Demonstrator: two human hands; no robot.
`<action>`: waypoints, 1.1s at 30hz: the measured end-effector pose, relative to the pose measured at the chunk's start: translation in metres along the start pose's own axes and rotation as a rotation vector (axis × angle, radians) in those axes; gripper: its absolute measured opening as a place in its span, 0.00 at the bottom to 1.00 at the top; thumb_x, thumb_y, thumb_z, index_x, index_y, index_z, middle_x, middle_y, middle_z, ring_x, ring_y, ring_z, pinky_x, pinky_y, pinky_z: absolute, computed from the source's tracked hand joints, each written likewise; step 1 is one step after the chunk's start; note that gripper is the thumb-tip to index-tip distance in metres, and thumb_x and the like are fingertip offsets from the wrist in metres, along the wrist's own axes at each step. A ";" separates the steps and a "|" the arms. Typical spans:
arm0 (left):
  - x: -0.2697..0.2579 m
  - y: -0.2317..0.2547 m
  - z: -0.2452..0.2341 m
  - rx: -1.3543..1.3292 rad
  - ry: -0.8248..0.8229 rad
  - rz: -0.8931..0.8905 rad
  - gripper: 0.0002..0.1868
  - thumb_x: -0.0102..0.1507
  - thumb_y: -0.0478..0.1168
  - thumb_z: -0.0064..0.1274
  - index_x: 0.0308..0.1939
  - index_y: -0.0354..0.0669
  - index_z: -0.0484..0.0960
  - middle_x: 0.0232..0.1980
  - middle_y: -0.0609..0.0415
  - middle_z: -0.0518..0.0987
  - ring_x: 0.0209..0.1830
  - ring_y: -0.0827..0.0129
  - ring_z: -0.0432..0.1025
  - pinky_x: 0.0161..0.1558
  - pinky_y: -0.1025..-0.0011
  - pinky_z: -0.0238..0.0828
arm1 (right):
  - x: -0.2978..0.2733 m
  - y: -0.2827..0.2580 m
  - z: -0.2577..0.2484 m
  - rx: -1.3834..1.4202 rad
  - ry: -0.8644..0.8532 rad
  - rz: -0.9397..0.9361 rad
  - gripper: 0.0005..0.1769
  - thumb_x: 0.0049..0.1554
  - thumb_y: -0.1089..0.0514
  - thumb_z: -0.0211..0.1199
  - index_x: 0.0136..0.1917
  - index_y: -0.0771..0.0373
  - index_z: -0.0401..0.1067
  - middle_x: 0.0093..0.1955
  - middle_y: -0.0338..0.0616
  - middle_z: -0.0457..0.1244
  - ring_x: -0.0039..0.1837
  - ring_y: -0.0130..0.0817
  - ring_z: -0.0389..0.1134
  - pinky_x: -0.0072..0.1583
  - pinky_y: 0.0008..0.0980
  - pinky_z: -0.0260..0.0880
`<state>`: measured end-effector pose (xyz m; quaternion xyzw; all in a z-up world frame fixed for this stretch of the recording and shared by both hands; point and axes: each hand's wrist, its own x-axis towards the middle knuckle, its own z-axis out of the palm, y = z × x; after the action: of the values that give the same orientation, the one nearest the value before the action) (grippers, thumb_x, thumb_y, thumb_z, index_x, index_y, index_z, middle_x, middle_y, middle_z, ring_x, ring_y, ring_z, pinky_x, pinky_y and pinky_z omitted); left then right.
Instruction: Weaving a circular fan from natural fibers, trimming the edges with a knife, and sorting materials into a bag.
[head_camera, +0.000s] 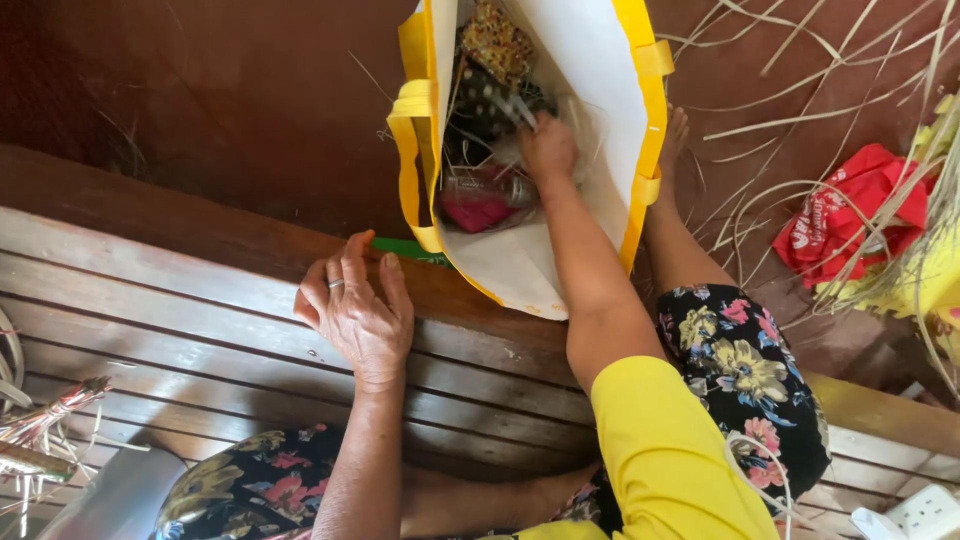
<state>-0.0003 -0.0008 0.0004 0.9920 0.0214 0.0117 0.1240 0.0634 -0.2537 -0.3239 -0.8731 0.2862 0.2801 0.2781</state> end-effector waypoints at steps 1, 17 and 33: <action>0.001 0.002 -0.001 0.012 0.006 0.010 0.15 0.72 0.50 0.46 0.58 0.53 0.80 0.49 0.62 0.83 0.56 0.59 0.66 0.58 0.57 0.50 | 0.007 0.003 -0.004 0.156 0.161 -0.001 0.16 0.55 0.44 0.60 0.51 0.53 0.77 0.46 0.50 0.70 0.50 0.56 0.71 0.50 0.55 0.69; 0.013 -0.012 0.014 -0.033 -0.083 0.418 0.26 0.66 0.33 0.47 0.61 0.74 0.82 0.57 0.56 0.75 0.54 0.56 0.74 0.50 0.61 0.69 | -0.062 -0.105 0.034 0.514 -0.190 -0.251 0.29 0.50 0.49 0.73 0.62 0.63 0.75 0.57 0.63 0.69 0.62 0.60 0.70 0.65 0.54 0.72; 0.003 -0.020 0.024 -0.044 0.059 0.127 0.07 0.54 0.43 0.68 0.28 0.60 0.82 0.34 0.61 0.76 0.39 0.67 0.75 0.50 0.63 0.70 | -0.039 -0.050 0.047 0.361 -0.348 -0.061 0.23 0.56 0.53 0.63 0.58 0.73 0.72 0.42 0.51 0.68 0.41 0.39 0.74 0.42 0.38 0.77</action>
<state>0.0030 0.0132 -0.0279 0.9876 -0.0384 0.0490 0.1443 0.0538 -0.1758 -0.3144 -0.7560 0.2530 0.3622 0.4830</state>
